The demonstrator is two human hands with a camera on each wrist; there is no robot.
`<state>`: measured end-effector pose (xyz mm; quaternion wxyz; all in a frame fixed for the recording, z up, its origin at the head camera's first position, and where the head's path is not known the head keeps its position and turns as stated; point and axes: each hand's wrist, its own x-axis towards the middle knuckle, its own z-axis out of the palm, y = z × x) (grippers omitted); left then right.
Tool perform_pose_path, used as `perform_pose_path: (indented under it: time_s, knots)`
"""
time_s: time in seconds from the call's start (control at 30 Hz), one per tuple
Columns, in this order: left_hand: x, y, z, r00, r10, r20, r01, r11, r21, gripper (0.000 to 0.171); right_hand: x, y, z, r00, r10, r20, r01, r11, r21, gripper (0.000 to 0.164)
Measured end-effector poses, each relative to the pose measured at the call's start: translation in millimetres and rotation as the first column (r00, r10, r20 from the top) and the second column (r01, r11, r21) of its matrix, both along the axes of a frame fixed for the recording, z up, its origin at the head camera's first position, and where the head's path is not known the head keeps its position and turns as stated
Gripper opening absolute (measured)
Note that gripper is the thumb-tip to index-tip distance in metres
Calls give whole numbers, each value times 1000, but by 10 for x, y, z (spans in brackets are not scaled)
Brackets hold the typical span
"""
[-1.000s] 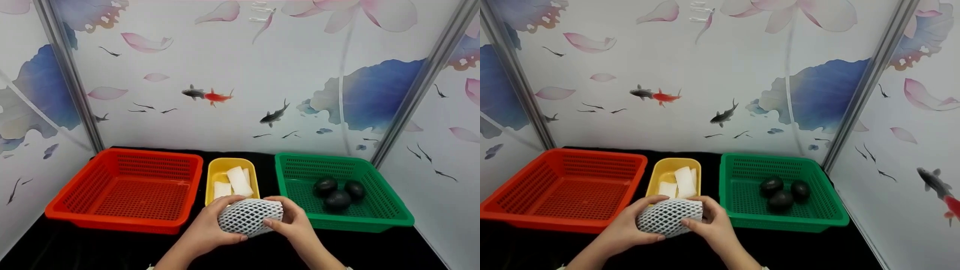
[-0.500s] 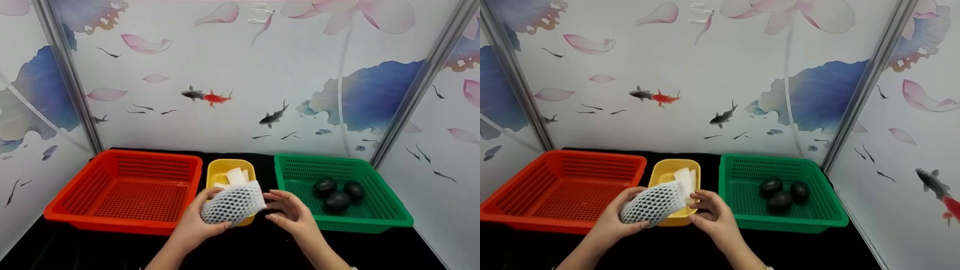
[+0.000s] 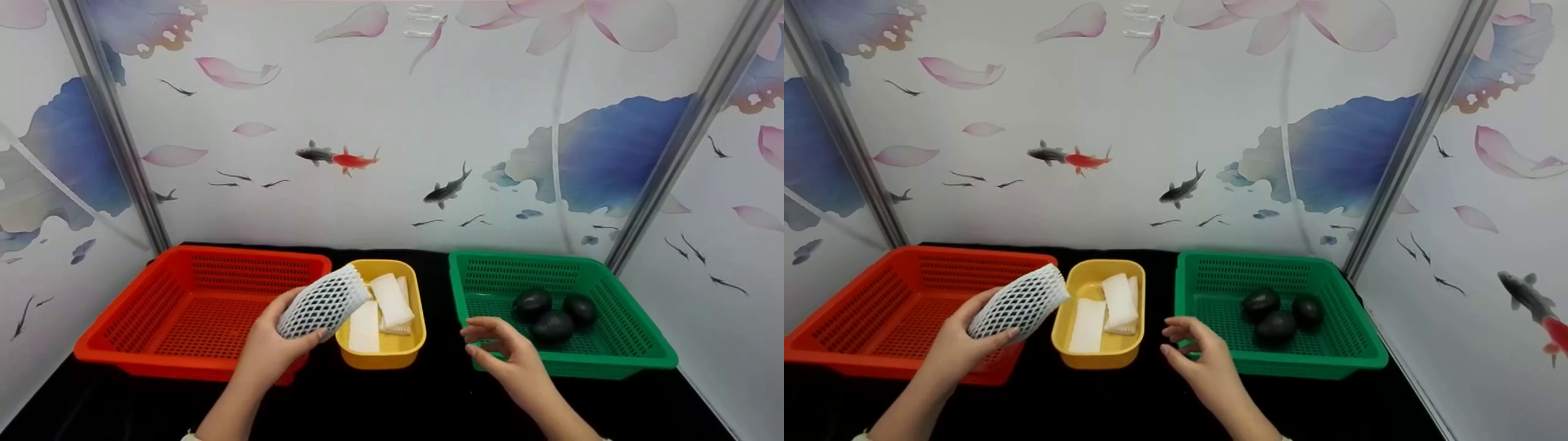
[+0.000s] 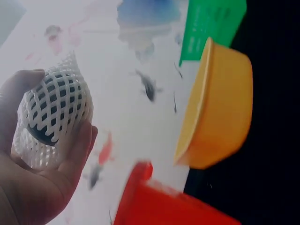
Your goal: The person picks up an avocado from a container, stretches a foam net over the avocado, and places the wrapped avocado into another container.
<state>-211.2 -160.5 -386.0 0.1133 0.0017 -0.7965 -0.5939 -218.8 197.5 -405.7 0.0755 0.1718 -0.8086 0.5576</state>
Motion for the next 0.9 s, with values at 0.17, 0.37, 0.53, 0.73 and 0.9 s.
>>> perform_pose_path:
  time_s: [0.17, 0.37, 0.53, 0.73, 0.9]
  knots:
    - [-87, -177, -40, 996, 70, 52, -65, 994, -91, 78, -68, 114, -29, 999, -41, -4, 41, 999, 20, 30]
    - [-232, -364, -139, 985, 156, 78, -139, 971, -196, 79, -121, 180, -70, 999, -44, -7, 44, 998, 35, 27]
    - [-355, -476, -221, 976, 201, 88, -171, 947, -273, 78, -133, 176, -80, 999, -46, -16, 46, 998, 51, 25]
    - [-495, -537, -269, 966, 237, 104, -187, 918, -351, 78, -161, 163, -79, 997, -62, -52, 66, 994, 82, 23]
    - [-614, -605, -280, 953, 258, 157, -178, 900, -399, 74, -172, 136, -57, 997, -63, -36, 66, 994, 84, 23]
